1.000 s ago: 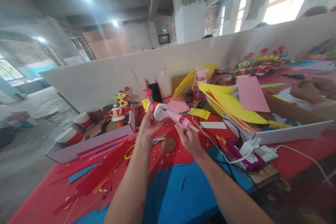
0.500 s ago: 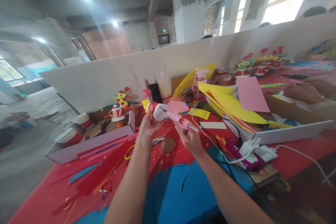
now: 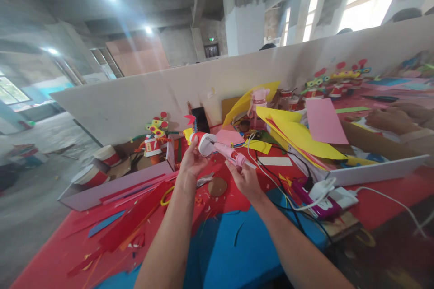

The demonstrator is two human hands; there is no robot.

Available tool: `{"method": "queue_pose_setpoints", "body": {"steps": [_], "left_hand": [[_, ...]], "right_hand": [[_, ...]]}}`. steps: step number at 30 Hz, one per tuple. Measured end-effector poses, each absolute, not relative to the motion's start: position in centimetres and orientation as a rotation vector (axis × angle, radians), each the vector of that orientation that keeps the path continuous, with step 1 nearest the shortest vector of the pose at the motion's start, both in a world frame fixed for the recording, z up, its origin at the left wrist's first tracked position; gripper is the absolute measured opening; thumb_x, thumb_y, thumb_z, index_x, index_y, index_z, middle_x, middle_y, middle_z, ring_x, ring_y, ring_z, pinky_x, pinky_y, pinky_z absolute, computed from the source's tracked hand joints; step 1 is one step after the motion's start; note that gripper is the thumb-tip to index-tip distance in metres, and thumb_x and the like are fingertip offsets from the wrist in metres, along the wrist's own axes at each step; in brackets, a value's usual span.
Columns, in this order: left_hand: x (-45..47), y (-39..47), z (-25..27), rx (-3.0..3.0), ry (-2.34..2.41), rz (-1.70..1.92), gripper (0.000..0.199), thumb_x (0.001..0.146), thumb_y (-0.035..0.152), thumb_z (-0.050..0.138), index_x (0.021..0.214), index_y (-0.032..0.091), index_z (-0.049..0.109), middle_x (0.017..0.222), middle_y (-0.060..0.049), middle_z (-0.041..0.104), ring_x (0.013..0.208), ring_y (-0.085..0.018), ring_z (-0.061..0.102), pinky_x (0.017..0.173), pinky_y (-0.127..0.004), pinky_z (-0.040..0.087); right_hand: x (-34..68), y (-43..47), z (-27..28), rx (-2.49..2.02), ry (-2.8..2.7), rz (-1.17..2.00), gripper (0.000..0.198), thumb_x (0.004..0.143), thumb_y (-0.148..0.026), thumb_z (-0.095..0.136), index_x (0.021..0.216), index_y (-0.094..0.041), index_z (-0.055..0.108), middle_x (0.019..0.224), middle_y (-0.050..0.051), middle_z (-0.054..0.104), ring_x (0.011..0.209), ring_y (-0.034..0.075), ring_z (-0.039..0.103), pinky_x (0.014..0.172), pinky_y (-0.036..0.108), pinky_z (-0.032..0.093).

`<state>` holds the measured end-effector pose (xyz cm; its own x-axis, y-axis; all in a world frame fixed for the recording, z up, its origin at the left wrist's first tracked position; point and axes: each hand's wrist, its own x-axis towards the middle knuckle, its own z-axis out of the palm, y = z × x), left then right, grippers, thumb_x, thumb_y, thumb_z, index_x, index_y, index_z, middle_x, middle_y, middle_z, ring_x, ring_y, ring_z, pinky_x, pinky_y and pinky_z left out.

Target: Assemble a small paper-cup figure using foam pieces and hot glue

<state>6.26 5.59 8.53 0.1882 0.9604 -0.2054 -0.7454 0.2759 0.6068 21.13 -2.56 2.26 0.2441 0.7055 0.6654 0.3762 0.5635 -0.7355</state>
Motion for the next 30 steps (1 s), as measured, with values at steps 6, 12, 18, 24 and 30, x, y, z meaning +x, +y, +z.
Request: {"method": "queue_pose_setpoints", "body": {"steps": [6,12,18,24,30], "left_hand": [[6.19,5.71,8.53,0.408,0.63,1.255,0.016,0.088,0.026,0.056,0.09,0.013,0.064,0.074,-0.006,0.072,0.068,-0.018,0.068,0.07,-0.031,0.055],[6.28,5.55,8.71,0.405,0.639,1.265,0.017,0.088,0.026,0.055,0.09,0.012,0.064,0.074,-0.007,0.071,0.068,-0.018,0.068,0.072,-0.032,0.055],[6.4,5.39,8.83,0.399,0.626,1.26,0.016,0.088,0.025,0.055,0.088,0.013,0.064,0.073,-0.006,0.071,0.066,-0.018,0.068,0.071,-0.033,0.055],[6.47,5.46,8.67,0.418,0.626,1.265,0.016,0.088,0.025,0.055,0.087,0.012,0.064,0.074,-0.006,0.072,0.068,-0.017,0.068,0.07,-0.03,0.054],[6.5,5.55,8.55,0.394,0.631,1.259,0.013,0.087,0.024,0.057,0.086,0.013,0.064,0.073,-0.005,0.071,0.065,-0.017,0.067,0.069,-0.03,0.054]], "right_hand": [[21.23,-2.43,2.28,-1.028,-1.385,0.268,0.025,0.089,-0.039,0.049,0.081,-0.016,0.059,0.054,-0.001,0.047,0.052,0.014,0.048,0.046,0.024,0.037],[21.23,-2.3,2.11,-1.023,-1.374,0.271,0.025,0.089,-0.039,0.049,0.083,-0.017,0.06,0.054,-0.002,0.046,0.051,0.014,0.048,0.046,0.024,0.036],[21.15,-2.47,2.14,-1.001,-1.378,0.294,0.023,0.089,-0.037,0.05,0.082,-0.017,0.059,0.055,-0.002,0.047,0.051,0.014,0.046,0.045,0.024,0.036],[20.85,-2.45,2.07,-0.976,-1.361,0.323,0.024,0.088,-0.039,0.051,0.081,-0.017,0.058,0.056,-0.002,0.047,0.049,0.013,0.044,0.045,0.024,0.035],[20.93,-2.41,2.05,-0.977,-1.362,0.332,0.025,0.089,-0.039,0.05,0.081,-0.017,0.058,0.056,-0.003,0.045,0.049,0.012,0.044,0.045,0.024,0.036]]}}
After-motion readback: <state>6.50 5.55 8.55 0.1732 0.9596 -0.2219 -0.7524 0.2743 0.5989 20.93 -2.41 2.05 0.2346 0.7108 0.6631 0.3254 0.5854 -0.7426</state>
